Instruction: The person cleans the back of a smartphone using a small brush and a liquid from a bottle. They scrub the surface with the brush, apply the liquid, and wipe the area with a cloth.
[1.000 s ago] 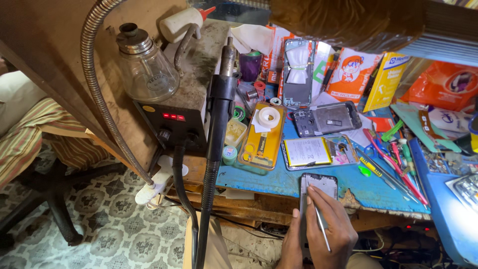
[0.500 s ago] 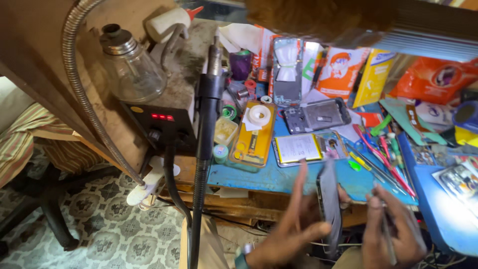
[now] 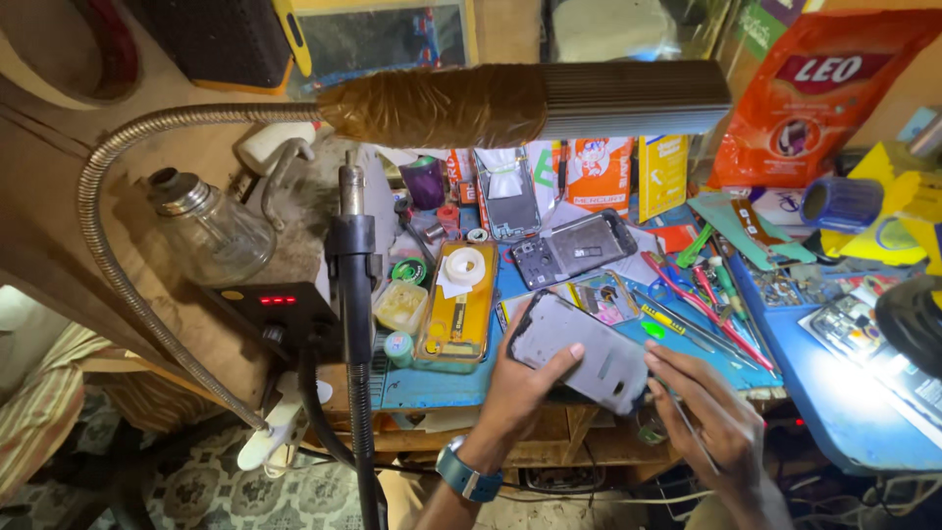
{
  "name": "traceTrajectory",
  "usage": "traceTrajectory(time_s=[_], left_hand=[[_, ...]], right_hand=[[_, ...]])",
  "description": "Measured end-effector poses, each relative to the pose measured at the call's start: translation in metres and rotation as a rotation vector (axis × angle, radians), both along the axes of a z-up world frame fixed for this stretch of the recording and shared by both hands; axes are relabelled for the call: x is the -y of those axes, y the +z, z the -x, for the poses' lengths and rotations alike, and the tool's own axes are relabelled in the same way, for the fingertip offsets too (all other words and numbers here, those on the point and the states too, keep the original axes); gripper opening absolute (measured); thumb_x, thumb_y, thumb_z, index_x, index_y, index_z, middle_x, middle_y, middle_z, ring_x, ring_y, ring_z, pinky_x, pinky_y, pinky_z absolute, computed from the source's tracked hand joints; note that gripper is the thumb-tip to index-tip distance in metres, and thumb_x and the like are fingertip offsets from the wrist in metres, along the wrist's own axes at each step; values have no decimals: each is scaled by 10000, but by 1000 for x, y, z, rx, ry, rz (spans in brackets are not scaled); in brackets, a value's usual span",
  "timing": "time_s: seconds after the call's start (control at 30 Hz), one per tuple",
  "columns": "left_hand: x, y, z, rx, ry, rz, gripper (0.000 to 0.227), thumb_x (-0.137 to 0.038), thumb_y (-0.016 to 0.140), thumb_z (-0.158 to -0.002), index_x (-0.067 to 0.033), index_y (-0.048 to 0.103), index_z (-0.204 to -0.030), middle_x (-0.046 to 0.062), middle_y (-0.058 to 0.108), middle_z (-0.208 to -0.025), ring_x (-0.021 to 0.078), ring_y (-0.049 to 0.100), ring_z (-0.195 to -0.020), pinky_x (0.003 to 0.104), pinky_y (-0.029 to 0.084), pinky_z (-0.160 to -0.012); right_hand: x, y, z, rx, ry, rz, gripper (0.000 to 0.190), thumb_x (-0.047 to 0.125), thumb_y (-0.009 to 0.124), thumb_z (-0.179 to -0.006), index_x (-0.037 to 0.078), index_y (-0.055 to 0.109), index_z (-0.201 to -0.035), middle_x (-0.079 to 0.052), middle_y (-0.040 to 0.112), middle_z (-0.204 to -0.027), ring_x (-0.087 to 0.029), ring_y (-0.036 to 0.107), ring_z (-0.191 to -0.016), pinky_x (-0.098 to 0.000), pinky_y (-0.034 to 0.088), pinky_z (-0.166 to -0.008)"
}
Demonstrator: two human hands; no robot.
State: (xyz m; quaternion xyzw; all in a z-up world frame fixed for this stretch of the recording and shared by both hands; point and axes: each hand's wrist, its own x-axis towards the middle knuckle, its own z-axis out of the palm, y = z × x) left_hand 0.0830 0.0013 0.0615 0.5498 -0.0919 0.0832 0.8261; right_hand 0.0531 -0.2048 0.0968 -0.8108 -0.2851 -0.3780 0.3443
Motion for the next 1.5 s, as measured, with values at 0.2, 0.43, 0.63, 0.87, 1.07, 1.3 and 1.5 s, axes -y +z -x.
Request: traceTrajectory(time_s=[0.2, 0.43, 0.63, 0.87, 1.07, 1.3, 1.5], left_hand=[[-12, 2, -15, 55, 6, -190, 562, -114, 849, -855, -2, 564, -1326, 102, 673, -1188, 159, 648, -1076, 317, 544, -958], [-15, 23, -13, 19, 62, -166, 765, -55, 815, -787, -89, 393, -1426, 96, 667, -1134, 160, 678, -1027, 307, 580, -896], [-8, 17, -17, 48, 59, -190, 682, 9, 752, -870, -37, 405, -1455, 109, 658, -1194, 161, 669, -1086, 303, 567, -938], [-9, 8, -21, 76, 90, -235, 651, -2, 752, -880, -7, 431, -1446, 120, 647, -1225, 156, 656, -1112, 301, 557, -964], [-9, 10, -19, 79, 115, -272, 639, -15, 758, -878, -5, 441, -1433, 127, 648, -1230, 162, 658, -1117, 306, 557, -967], [-9, 11, -18, 59, 128, -289, 633, -23, 758, -880, -11, 441, -1427, 133, 653, -1238, 165, 663, -1122, 307, 557, -969], [-9, 12, -18, 75, 70, -192, 618, -9, 744, -887, -8, 435, -1422, 135, 633, -1265, 164, 655, -1138, 311, 555, -984]], right_hand=[[24, -4, -23, -93, 223, 180, 335, 2, 730, -808, 7, 711, -1143, -114, 729, -1182, -253, 734, -1027, -344, 584, -884], [28, -22, -28, -95, 239, 122, 310, 26, 724, -819, 21, 726, -1128, -108, 740, -1168, -230, 749, -1014, -320, 603, -871], [24, -25, -31, -73, 244, 113, 299, 1, 709, -819, -30, 713, -1116, -140, 732, -1151, -257, 737, -1026, -338, 593, -886], [22, -25, -32, -59, 250, 143, 306, -5, 699, -822, -46, 704, -1124, -155, 724, -1166, -272, 727, -1046, -349, 591, -894], [24, -24, -32, -74, 268, 149, 312, 4, 703, -820, -44, 705, -1128, -156, 722, -1178, -273, 725, -1057, -352, 588, -900], [24, -20, -30, -61, 280, 201, 327, 9, 687, -834, -80, 685, -1149, -183, 705, -1199, -289, 712, -1078, -364, 582, -901], [23, -14, -30, 42, 263, 307, 304, 4, 666, -851, -83, 664, -1142, -193, 696, -1209, -304, 705, -1095, -369, 576, -914]])
